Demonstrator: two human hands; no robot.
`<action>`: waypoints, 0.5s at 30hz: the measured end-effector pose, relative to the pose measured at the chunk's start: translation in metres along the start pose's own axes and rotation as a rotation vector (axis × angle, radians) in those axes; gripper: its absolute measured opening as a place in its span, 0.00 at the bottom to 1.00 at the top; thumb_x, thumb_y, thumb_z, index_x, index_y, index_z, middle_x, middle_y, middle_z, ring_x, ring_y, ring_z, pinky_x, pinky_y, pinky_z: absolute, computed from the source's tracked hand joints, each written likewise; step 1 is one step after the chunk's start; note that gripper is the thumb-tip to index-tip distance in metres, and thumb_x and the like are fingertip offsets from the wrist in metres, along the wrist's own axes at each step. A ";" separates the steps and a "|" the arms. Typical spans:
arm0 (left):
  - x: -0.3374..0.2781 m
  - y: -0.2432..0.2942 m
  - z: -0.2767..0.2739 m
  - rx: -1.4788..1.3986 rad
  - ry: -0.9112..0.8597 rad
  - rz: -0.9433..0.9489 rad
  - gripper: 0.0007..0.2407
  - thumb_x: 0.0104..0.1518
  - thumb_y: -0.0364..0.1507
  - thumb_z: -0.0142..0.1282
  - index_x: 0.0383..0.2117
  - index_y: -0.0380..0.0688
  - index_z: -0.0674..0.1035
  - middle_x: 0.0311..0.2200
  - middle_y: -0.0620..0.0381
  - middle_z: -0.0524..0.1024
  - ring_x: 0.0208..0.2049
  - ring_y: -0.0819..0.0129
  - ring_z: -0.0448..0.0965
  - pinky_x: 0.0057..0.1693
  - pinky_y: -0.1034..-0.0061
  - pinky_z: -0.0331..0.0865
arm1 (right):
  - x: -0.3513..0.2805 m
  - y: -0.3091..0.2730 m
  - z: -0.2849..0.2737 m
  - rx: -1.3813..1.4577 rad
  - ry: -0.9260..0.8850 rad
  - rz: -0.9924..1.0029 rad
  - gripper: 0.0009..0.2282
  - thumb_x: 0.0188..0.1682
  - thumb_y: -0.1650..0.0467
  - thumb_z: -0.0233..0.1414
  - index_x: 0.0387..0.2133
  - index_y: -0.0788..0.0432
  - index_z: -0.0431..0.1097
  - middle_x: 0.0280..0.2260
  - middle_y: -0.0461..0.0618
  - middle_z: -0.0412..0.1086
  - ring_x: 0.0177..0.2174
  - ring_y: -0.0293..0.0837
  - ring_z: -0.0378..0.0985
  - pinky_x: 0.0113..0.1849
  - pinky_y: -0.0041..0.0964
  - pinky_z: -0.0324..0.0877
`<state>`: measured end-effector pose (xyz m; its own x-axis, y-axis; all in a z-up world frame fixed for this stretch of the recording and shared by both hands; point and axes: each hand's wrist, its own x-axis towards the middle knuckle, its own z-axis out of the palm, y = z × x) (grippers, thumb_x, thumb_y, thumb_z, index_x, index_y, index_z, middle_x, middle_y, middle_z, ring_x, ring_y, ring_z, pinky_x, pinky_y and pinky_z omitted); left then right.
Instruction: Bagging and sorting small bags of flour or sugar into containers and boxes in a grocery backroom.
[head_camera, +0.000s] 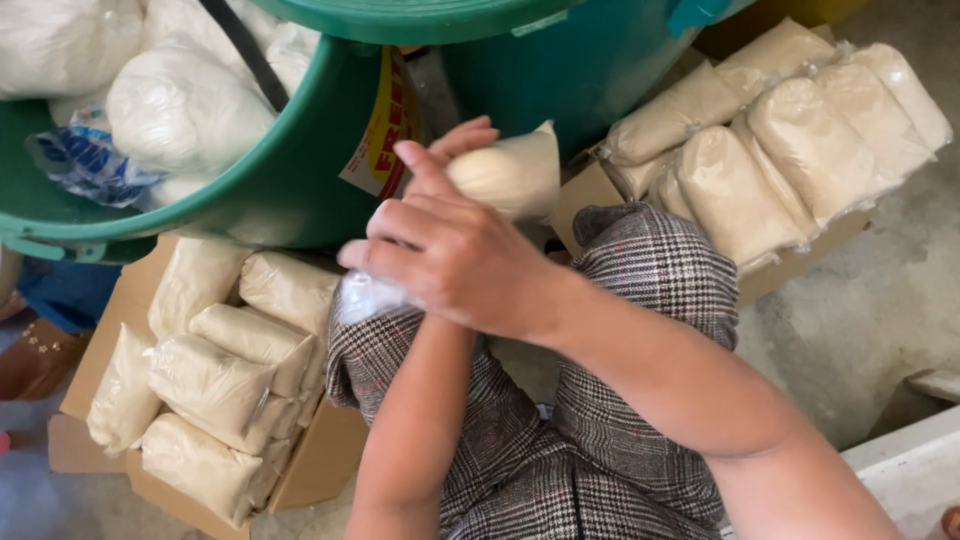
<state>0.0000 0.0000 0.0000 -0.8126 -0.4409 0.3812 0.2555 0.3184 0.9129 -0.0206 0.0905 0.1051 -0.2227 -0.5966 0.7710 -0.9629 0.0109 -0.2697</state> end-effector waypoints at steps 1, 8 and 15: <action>0.004 -0.005 -0.006 -0.160 0.037 -0.055 0.19 0.67 0.39 0.43 0.50 0.35 0.79 0.53 0.45 0.79 0.58 0.58 0.78 0.69 0.65 0.68 | 0.005 0.002 -0.004 0.091 0.018 -0.032 0.05 0.47 0.72 0.59 0.34 0.57 0.73 0.29 0.45 0.67 0.32 0.42 0.78 0.52 0.61 0.72; 0.019 0.008 -0.037 -0.903 0.259 -0.220 0.31 0.71 0.51 0.32 0.39 0.31 0.80 0.50 0.37 0.79 0.57 0.44 0.77 0.69 0.53 0.66 | -0.031 0.077 -0.035 0.400 0.290 0.856 0.14 0.58 0.62 0.55 0.48 0.60 0.72 0.42 0.52 0.75 0.38 0.43 0.75 0.37 0.34 0.71; 0.016 0.015 -0.059 -1.236 0.231 -0.222 0.27 0.72 0.48 0.33 0.37 0.33 0.79 0.50 0.41 0.78 0.59 0.39 0.75 0.69 0.48 0.65 | -0.060 0.069 -0.009 1.185 -0.060 0.923 0.33 0.51 0.50 0.52 0.64 0.58 0.57 0.56 0.53 0.66 0.57 0.42 0.70 0.56 0.36 0.71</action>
<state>0.0220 -0.0519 0.0288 -0.8226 -0.5585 0.1065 0.5426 -0.7151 0.4407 -0.0751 0.1347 0.0454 -0.6308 -0.7738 0.0580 0.1933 -0.2291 -0.9540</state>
